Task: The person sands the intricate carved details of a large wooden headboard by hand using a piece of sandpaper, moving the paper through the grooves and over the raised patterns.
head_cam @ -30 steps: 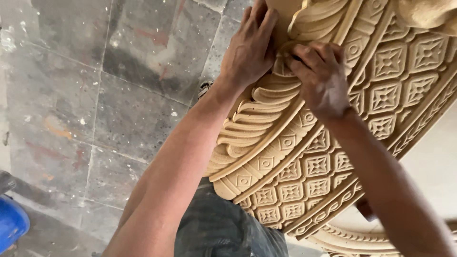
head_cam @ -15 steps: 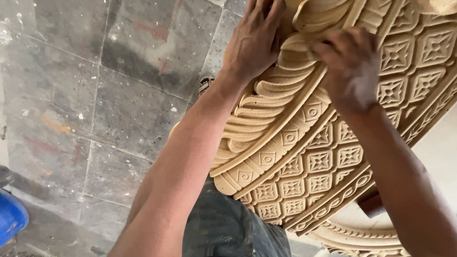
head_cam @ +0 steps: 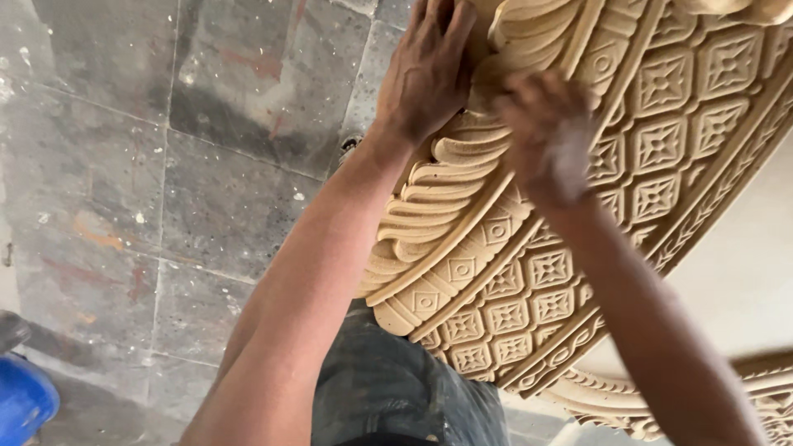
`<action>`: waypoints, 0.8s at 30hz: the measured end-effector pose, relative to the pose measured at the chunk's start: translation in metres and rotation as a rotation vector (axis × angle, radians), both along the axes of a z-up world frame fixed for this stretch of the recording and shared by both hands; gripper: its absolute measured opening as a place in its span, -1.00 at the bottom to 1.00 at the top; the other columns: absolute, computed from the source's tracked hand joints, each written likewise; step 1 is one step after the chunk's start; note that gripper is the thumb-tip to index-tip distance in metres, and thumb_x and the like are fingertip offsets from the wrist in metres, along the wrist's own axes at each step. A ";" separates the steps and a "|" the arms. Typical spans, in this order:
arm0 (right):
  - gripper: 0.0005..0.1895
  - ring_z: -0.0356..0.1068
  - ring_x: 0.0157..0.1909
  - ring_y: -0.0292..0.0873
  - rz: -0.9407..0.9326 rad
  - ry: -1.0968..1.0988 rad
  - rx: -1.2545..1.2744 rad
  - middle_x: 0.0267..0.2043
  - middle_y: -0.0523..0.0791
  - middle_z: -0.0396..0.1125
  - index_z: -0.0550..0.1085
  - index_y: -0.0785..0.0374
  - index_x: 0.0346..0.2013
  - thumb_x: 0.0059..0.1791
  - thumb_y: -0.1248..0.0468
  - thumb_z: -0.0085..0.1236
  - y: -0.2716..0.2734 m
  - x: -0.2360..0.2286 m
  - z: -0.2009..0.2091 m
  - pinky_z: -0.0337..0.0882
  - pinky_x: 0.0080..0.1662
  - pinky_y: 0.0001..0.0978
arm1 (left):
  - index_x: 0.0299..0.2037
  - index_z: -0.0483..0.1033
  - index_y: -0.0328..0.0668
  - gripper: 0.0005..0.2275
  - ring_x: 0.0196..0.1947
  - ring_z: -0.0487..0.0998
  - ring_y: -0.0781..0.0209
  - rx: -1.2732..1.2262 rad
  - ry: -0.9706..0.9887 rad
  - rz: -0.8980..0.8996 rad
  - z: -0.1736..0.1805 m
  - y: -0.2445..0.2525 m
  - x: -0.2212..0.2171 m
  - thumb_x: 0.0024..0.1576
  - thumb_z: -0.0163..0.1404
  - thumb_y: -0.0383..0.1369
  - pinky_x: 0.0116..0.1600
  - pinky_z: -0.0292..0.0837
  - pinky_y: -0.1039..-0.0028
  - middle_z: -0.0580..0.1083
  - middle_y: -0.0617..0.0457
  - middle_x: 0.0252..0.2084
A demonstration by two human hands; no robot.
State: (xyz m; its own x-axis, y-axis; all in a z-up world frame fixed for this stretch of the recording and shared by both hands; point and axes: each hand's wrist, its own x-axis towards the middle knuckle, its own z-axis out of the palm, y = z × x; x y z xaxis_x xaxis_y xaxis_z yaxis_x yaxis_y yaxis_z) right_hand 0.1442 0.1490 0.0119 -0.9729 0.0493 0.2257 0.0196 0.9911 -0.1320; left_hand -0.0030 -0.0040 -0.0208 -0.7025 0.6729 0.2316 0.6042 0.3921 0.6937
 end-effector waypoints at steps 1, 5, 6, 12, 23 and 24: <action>-0.69 0.39 0.12 -0.08 0.027 -0.044 0.030 -0.02 -0.09 0.48 0.63 0.10 -0.23 0.14 0.54 0.01 0.007 -0.001 0.003 0.37 0.17 -0.18 | 0.22 0.26 -0.19 -0.58 0.27 0.32 -0.31 0.010 -0.016 0.000 -0.001 0.000 0.000 0.18 0.10 -0.49 0.29 0.45 0.08 0.31 -0.20 0.24; -0.79 0.39 0.09 -0.16 0.011 -0.048 0.042 0.05 -0.12 0.51 0.63 0.15 -0.25 0.21 0.43 0.13 -0.003 -0.004 -0.001 0.35 0.18 -0.16 | 0.25 0.25 -0.22 -0.55 0.25 0.34 -0.30 0.004 -0.047 0.014 -0.006 0.006 0.001 0.15 0.09 -0.48 0.27 0.46 0.11 0.33 -0.21 0.21; -0.79 0.40 0.09 -0.18 -0.040 -0.022 -0.023 0.03 -0.14 0.51 0.63 0.16 -0.24 0.21 0.44 0.12 -0.017 -0.011 -0.009 0.34 0.22 -0.18 | 0.25 0.25 -0.22 -0.55 0.25 0.34 -0.30 0.006 -0.048 0.016 -0.007 0.007 0.000 0.15 0.09 -0.48 0.27 0.46 0.11 0.33 -0.21 0.21; -0.71 0.38 0.12 -0.20 0.148 -0.046 0.065 0.05 -0.13 0.46 0.63 0.12 -0.12 0.15 0.53 0.01 0.026 0.002 0.015 0.32 0.27 -0.29 | 0.33 0.23 -0.20 -0.51 0.28 0.33 -0.29 -0.017 -0.069 -0.023 -0.006 0.003 0.001 0.20 0.10 -0.47 0.31 0.48 0.10 0.33 -0.20 0.22; -0.80 0.41 0.05 -0.14 -0.091 -0.030 -0.174 0.03 -0.16 0.48 0.62 0.15 -0.11 0.22 0.44 0.07 -0.032 0.009 0.003 0.35 0.13 -0.17 | 0.32 0.25 -0.11 -0.50 0.29 0.31 -0.32 0.028 -0.079 -0.017 0.003 -0.001 0.001 0.19 0.15 -0.46 0.29 0.48 0.05 0.30 -0.18 0.26; -0.75 0.41 0.15 -0.11 -0.030 -0.073 -0.105 0.05 -0.13 0.48 0.62 0.14 -0.14 0.18 0.48 0.02 -0.021 0.007 0.011 0.34 0.20 -0.19 | 0.32 0.25 -0.11 -0.50 0.29 0.31 -0.32 0.031 -0.072 -0.020 0.004 0.002 -0.001 0.19 0.15 -0.46 0.29 0.48 0.05 0.30 -0.18 0.26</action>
